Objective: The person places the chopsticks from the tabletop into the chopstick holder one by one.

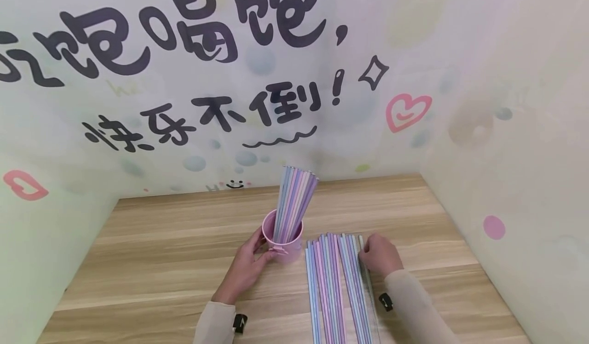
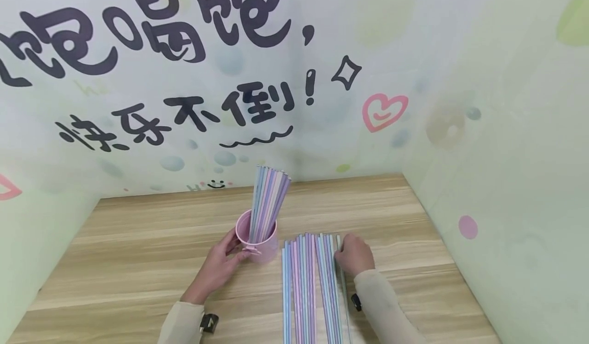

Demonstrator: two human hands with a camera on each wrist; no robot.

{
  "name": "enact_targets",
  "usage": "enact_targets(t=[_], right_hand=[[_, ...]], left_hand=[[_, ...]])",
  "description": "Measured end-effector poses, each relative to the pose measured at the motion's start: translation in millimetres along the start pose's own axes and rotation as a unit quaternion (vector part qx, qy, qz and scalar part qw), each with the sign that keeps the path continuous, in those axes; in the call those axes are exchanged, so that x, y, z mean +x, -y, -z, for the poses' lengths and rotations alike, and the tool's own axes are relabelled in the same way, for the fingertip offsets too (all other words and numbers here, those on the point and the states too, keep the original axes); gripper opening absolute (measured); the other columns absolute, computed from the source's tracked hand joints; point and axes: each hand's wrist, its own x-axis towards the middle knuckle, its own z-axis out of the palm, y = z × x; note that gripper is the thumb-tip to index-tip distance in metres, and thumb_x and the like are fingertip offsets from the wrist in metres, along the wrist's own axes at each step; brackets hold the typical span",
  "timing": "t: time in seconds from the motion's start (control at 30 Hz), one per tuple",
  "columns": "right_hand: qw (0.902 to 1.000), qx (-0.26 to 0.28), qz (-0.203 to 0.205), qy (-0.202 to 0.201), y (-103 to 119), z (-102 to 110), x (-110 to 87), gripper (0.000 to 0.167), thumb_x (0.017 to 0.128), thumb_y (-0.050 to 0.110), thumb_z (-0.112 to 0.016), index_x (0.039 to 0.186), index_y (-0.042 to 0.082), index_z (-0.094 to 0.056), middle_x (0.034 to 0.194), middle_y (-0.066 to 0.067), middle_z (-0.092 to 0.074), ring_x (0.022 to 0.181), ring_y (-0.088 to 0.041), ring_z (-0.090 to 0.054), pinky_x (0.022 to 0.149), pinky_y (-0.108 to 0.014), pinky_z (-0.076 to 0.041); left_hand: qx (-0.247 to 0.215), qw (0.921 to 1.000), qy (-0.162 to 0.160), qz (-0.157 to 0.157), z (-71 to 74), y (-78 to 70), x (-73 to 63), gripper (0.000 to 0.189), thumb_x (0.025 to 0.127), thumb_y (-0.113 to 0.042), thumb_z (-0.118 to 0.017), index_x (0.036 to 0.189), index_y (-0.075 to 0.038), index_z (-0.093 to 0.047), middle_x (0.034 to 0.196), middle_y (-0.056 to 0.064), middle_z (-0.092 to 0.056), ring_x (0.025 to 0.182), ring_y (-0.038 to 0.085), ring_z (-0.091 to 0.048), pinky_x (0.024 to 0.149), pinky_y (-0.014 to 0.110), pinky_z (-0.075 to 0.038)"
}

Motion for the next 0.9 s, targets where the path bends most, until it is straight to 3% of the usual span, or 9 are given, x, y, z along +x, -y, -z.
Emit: enact_targets(t=[0.13,0.33,0.47,0.63,0.77,0.9], right_hand=[[0.9999,-0.003,-0.002,-0.011,0.5,-2.5,-0.3,0.031,0.087,0.008,-0.067,0.059,0.009,-0.053,0.053,-0.001,-0.05,0.047,-0.014,-0.045,0.042,-0.024,-0.04],[0.9991,0.04,-0.005,-0.013,0.2,5.9,1.0,0.013,0.091,0.011,-0.06,0.085,0.0,-0.059,0.072,-0.008,-0.058,0.06,-0.02,-0.053,0.049,-0.029,-0.049],[0.9972,0.07,0.002,-0.025,7.2,16.6,5.2,0.018,0.098,0.013,-0.053,0.1,-0.004,-0.055,0.077,-0.011,-0.06,0.06,-0.019,-0.058,0.05,-0.03,-0.054],[0.9923,0.115,0.015,-0.044,24.2,29.4,8.1,0.02,0.101,0.016,-0.048,0.107,-0.003,-0.051,0.075,-0.012,-0.063,0.057,-0.02,-0.063,0.05,-0.03,-0.057],[0.983,0.171,0.033,-0.059,40.2,35.0,9.3,0.02,0.104,0.017,-0.046,0.11,-0.002,-0.049,0.071,-0.012,-0.064,0.054,-0.023,-0.064,0.05,-0.033,-0.059],[0.9655,0.24,0.054,-0.085,56.8,39.1,12.1,0.02,0.105,0.017,-0.045,0.113,-0.001,-0.047,0.068,-0.014,-0.066,0.053,-0.025,-0.065,0.05,-0.036,-0.062]], left_hand=[[0.006,1.0,0.0,0.004,-0.8,0.3,0.2,0.072,0.089,-0.009,-0.072,0.152,-0.003,-0.038,0.146,0.018,-0.05,0.129,0.035,-0.053,0.109,0.044,-0.046],[0.006,0.9999,0.001,0.01,-1.2,-3.7,-1.4,0.072,0.09,-0.012,-0.073,0.152,-0.003,-0.037,0.146,0.018,-0.05,0.129,0.033,-0.053,0.11,0.042,-0.046],[0.004,1.0,0.0,0.006,-0.5,-3.5,-1.4,0.072,0.089,-0.012,-0.072,0.152,-0.003,-0.038,0.146,0.019,-0.05,0.129,0.035,-0.053,0.11,0.044,-0.045],[0.013,0.9998,0.0,0.011,-0.3,-2.9,-0.7,0.072,0.09,-0.013,-0.072,0.152,-0.003,-0.037,0.145,0.019,-0.051,0.129,0.034,-0.053,0.11,0.043,-0.045],[0.018,0.9997,-0.001,0.016,-0.7,-1.5,-0.5,0.073,0.09,-0.015,-0.072,0.152,-0.003,-0.036,0.144,0.019,-0.052,0.129,0.034,-0.053,0.111,0.042,-0.044],[0.018,0.9998,-0.002,0.013,-0.9,-0.3,0.1,0.073,0.09,-0.015,-0.072,0.152,-0.003,-0.036,0.144,0.019,-0.052,0.129,0.034,-0.053,0.111,0.043,-0.044]])
